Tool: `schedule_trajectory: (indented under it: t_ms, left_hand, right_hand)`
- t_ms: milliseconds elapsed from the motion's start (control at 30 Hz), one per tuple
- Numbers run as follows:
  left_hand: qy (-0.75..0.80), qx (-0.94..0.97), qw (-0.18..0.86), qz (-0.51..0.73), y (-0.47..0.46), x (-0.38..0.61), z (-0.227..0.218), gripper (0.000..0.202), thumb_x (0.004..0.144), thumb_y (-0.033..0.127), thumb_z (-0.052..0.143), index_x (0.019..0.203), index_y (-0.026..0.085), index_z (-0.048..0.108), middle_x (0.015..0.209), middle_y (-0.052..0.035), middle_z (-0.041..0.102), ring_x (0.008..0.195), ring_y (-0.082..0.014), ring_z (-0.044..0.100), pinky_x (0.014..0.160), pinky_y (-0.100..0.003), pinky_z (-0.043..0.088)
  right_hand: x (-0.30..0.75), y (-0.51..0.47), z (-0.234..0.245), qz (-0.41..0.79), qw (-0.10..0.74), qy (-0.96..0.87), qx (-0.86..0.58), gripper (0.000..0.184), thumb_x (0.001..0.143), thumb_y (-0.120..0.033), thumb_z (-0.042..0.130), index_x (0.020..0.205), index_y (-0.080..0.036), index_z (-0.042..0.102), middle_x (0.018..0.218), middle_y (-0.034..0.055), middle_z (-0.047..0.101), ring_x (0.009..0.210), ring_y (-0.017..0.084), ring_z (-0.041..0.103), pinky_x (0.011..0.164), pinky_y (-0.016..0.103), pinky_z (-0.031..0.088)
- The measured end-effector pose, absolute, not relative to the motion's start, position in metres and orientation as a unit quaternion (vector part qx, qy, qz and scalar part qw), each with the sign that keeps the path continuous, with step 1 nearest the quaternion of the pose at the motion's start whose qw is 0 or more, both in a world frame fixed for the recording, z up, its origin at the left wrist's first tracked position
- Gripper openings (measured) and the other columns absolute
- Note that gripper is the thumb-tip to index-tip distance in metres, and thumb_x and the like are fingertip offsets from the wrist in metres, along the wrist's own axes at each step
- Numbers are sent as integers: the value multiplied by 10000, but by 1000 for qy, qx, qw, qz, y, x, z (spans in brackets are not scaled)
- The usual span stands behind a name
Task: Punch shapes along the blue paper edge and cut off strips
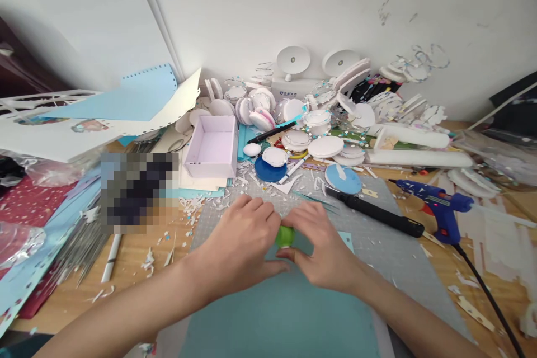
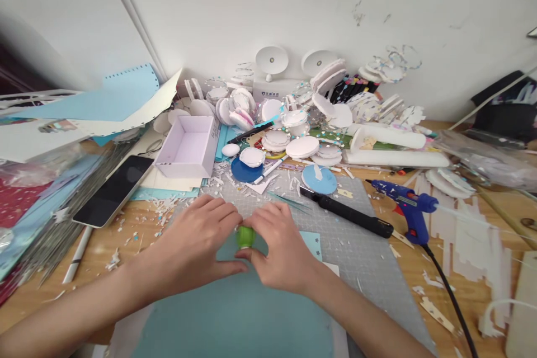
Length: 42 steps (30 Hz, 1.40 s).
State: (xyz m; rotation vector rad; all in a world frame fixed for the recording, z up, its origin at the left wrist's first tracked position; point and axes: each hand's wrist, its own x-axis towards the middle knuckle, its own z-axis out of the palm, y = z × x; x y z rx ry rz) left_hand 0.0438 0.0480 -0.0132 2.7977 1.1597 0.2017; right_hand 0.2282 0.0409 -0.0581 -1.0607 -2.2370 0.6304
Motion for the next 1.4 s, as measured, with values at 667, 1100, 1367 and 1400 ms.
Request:
schedule_trajectory:
  t_ms: [667,1100,1367,1400]
  left_hand:
    - [339,933,83,83,61,45,-33,406,796,539,618,813,133,631,758,-52,647,731,-214,573,851,-409,342]
    - [358,925,126,7,66,36,-19,229,875,219,585,653,163,589,641,-13,619,687,-181,584,746,-329,374]
    - [372,919,131,-4,65,35,-20,214,875,214,566,671,164,601,658,-21,627,707,-196,595,762,-348,379]
    - [373,918,131,-3,65,34,-20,215,876,206,558,669,164,599,655,-20,625,705,-196,594,763,-350,379]
  right_hand:
    - [230,42,-67,212,296,-839,-404,172,721,-144,610,856,-207,524,714,-12,531,719,186,499,898,462,338]
    - [237,45,-58,274,257,-825,-423,200,773,-241,707,937,-215,597,839,24,617,853,219,512,818,403,395]
    - [236,46,-59,292,253,-818,-425,225,776,-244,718,964,-222,597,876,17,636,895,218,524,842,392,389]
    - [236,46,-60,289,256,-819,-424,230,779,-243,718,971,-224,594,884,18,639,897,219,526,840,391,388]
